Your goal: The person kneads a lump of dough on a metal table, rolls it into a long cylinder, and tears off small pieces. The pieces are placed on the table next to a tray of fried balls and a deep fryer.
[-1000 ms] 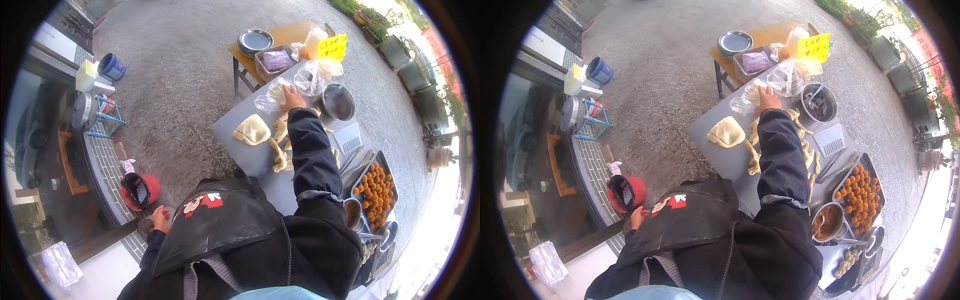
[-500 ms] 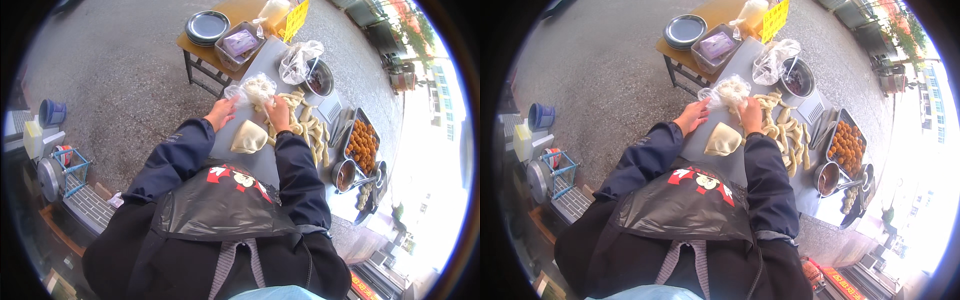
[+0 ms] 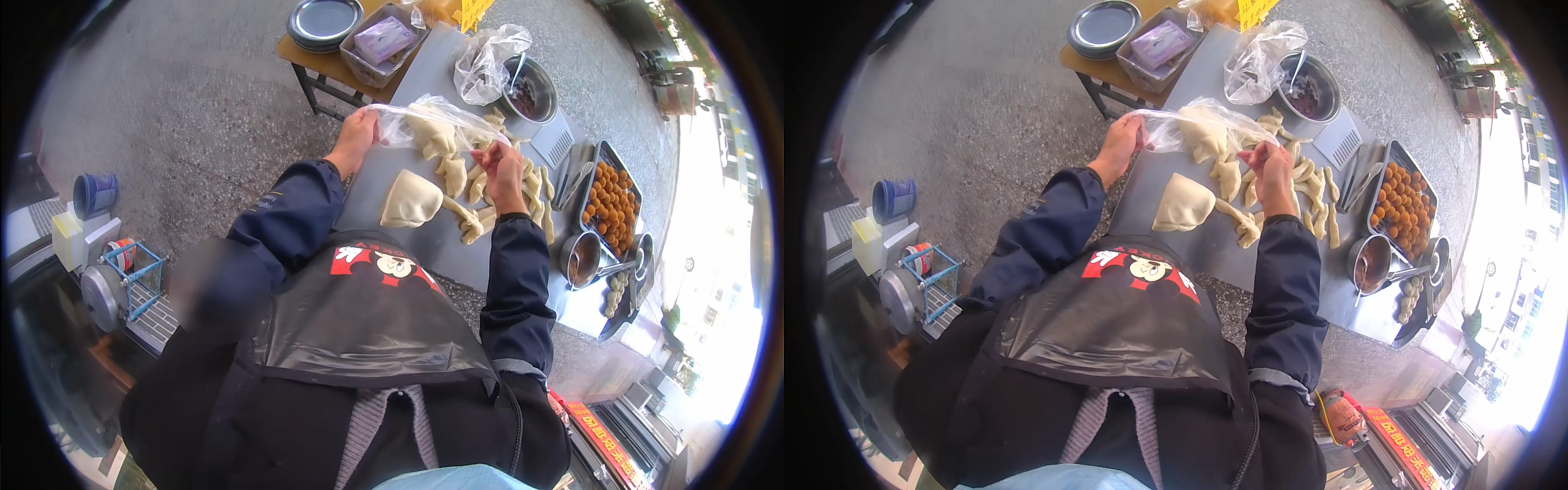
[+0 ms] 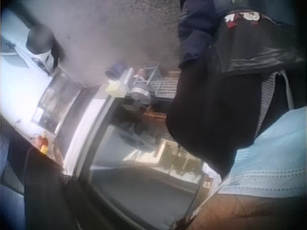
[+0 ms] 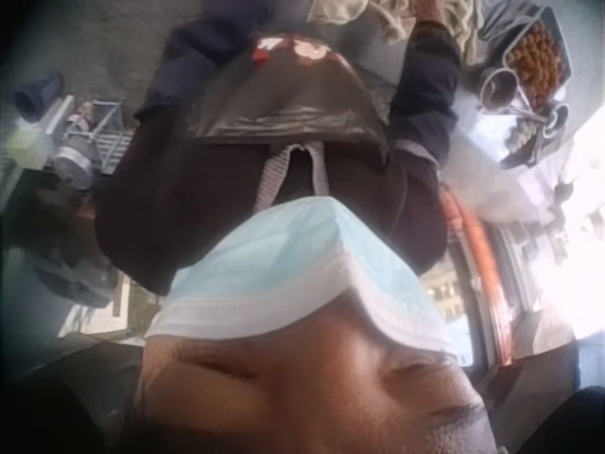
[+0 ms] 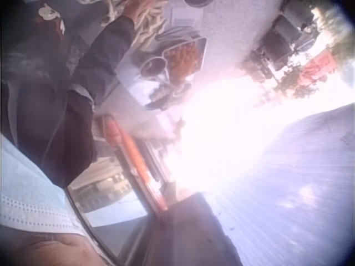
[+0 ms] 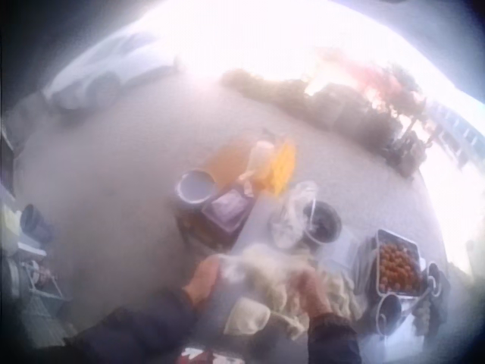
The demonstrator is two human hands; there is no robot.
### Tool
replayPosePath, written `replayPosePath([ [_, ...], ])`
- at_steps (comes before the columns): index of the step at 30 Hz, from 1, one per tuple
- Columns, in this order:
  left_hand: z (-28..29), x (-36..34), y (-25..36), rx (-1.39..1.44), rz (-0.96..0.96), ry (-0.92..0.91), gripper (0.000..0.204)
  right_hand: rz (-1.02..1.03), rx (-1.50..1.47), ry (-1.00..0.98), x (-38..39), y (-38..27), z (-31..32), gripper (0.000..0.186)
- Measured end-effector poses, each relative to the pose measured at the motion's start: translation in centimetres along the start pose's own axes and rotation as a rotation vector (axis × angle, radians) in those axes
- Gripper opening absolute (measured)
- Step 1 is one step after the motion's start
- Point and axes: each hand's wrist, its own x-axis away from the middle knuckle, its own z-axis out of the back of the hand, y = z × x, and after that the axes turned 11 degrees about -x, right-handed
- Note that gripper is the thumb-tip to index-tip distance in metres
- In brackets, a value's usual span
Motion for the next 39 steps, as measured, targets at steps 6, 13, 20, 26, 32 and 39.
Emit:
replayPosePath([
  [6,0.2,0.4,4.5,-0.517,-0.032,0.044,0.032,0.045,0.461,-0.226,0.0,-8.1,-3.0,0.029],
  [13,1.3,5.0,7.6,0.275,0.275,-0.346,0.025,-0.175,0.064,-0.310,2.0,-9.8,-3.5,0.031],
  [20,-1.1,6.0,10.2,0.167,0.073,-0.358,0.025,-0.286,0.047,-0.166,0.1,-4.0,0.0,0.032],
  [26,-1.4,7.1,9.9,0.115,-0.013,-0.443,0.030,0.907,1.032,-0.595,9.2,3.7,0.9,0.051],
  [32,-2.3,7.6,10.3,-0.196,-0.112,-0.369,0.033,1.001,1.545,-0.551,8.9,12.5,-3.1,0.066],
  [39,-3.2,6.2,10.1,-0.165,-0.105,-0.298,0.030,0.527,0.768,-0.681,6.3,6.5,-0.6,0.071],
])
